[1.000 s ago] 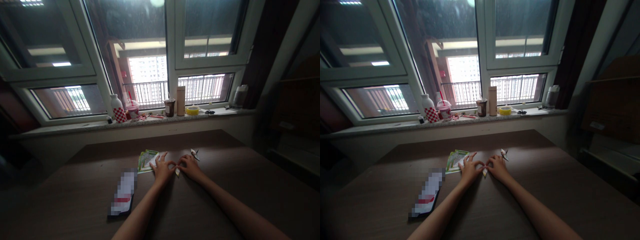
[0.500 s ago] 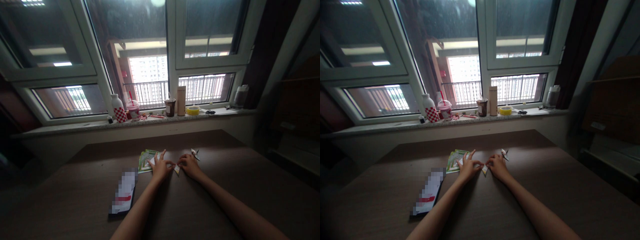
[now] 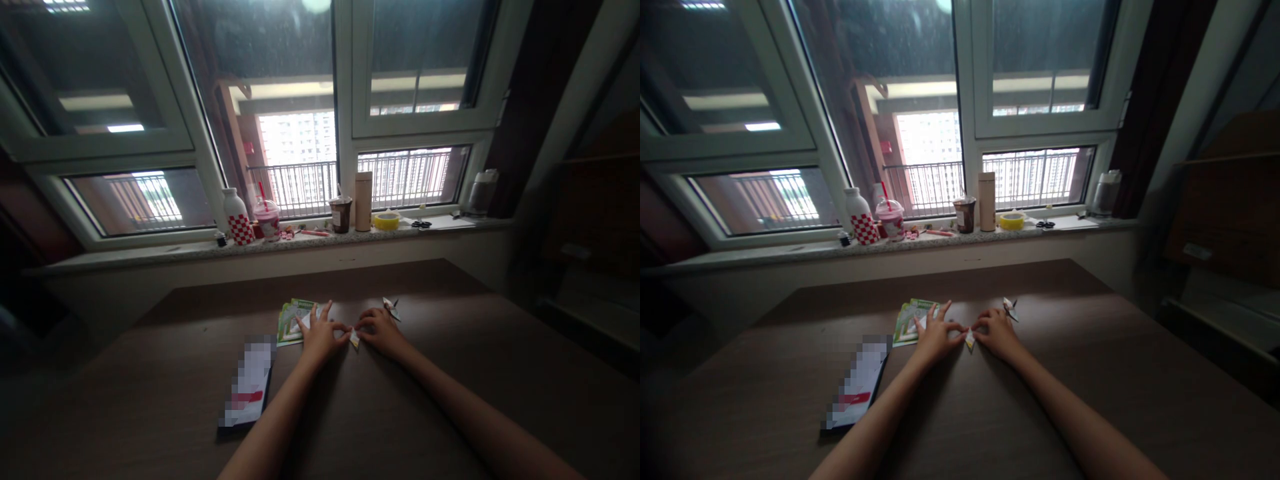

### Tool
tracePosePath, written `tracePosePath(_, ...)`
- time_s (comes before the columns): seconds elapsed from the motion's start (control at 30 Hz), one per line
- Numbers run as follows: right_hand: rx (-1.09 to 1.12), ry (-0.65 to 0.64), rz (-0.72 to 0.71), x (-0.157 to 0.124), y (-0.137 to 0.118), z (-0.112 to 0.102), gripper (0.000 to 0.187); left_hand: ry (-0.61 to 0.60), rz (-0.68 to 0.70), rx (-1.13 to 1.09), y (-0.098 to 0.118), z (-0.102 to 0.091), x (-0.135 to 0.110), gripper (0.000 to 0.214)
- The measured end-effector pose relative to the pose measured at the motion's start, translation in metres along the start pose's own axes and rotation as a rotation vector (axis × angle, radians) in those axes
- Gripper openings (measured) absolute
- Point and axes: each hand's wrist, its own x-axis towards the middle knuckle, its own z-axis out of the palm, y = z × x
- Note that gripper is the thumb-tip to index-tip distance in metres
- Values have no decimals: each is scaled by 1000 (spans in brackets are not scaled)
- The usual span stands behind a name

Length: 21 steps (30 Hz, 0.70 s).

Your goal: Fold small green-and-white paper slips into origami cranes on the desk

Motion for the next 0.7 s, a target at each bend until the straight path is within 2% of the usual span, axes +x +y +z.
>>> tracePosePath(0.33,37,-43,-17,-4,1,-3,26,-21,9,8,0,-1,-7,29)
tracePosePath(0.7,24,-71,-23,-3,3,-3,28,-82,34,57,0,-3,-13,48)
